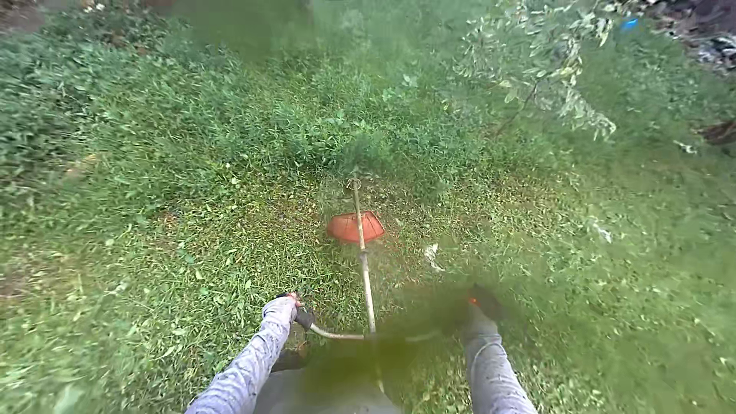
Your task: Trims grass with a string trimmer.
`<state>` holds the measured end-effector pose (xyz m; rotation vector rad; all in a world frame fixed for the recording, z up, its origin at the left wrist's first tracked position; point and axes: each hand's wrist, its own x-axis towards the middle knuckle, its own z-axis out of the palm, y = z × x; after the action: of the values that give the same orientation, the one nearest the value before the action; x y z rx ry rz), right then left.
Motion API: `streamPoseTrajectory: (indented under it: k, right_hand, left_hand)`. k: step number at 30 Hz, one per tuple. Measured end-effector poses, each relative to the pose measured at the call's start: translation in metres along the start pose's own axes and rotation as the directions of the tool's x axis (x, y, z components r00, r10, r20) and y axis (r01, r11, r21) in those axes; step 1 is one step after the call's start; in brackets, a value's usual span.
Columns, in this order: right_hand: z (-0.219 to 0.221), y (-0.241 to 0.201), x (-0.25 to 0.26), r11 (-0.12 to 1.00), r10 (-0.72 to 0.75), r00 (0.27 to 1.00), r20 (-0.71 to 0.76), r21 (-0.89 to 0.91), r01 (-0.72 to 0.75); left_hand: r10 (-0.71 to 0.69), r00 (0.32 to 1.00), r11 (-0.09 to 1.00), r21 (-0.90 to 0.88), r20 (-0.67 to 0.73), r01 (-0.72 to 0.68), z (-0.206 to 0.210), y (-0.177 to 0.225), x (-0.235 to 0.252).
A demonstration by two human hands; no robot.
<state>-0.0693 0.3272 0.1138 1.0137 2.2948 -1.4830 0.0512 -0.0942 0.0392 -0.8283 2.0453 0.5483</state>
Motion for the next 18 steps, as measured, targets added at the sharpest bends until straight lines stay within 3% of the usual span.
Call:
streamPoseTrajectory:
  k: [2,3,4,7,10,12,14,16,17,18]
  right_hand:
    - [0.023,0.024,0.027,0.967,-0.225,0.974,0.038,-0.110,0.228]
    - [0.029,0.016,0.032,0.962,-0.179,0.973,0.148,-0.183,0.205]
    - [0.047,0.012,0.032,0.971,-0.170,0.984,0.059,-0.157,0.177]
    - [0.077,-0.047,-0.023,0.999,0.017,0.996,0.092,-0.052,-0.012]
    - [0.110,-0.076,-0.054,0.985,-0.019,0.985,0.170,-0.164,0.047]
    - [0.138,-0.069,-0.038,0.942,-0.089,0.970,0.228,-0.295,0.156]
    - [0.169,-0.068,-0.037,0.941,-0.167,0.959,0.229,-0.252,0.224]
    - [0.183,-0.095,-0.060,0.955,-0.055,0.928,0.368,-0.252,0.157]
    - [0.194,-0.089,-0.064,0.942,-0.162,0.895,0.416,-0.206,0.266]
    - [0.216,-0.069,-0.059,0.888,-0.391,0.850,0.352,-0.098,0.449]
  left_hand:
    - [-0.047,0.999,0.995,-0.090,-0.026,0.045,0.002,-0.024,0.009]
    - [-0.066,0.997,0.992,-0.108,-0.045,0.061,0.002,-0.035,0.010]
    - [-0.086,0.995,0.988,-0.135,-0.059,0.077,0.003,-0.046,0.013]
    - [-0.131,0.990,0.968,-0.223,-0.055,0.116,-0.002,-0.077,0.008]
    - [-0.163,0.985,0.948,-0.286,-0.063,0.139,-0.008,-0.107,-0.006]
    - [-0.214,0.976,0.916,-0.353,-0.030,0.190,-0.014,-0.125,-0.018]
    - [-0.283,0.958,0.871,-0.426,-0.030,0.244,-0.011,-0.147,-0.024]
    - [-0.341,0.939,0.827,-0.491,-0.049,0.275,-0.002,-0.170,-0.028]
    - [-0.365,0.930,0.807,-0.513,-0.045,0.292,0.001,-0.180,-0.031]
    - [-0.387,0.922,0.773,-0.551,-0.020,0.313,0.002,-0.188,-0.038]
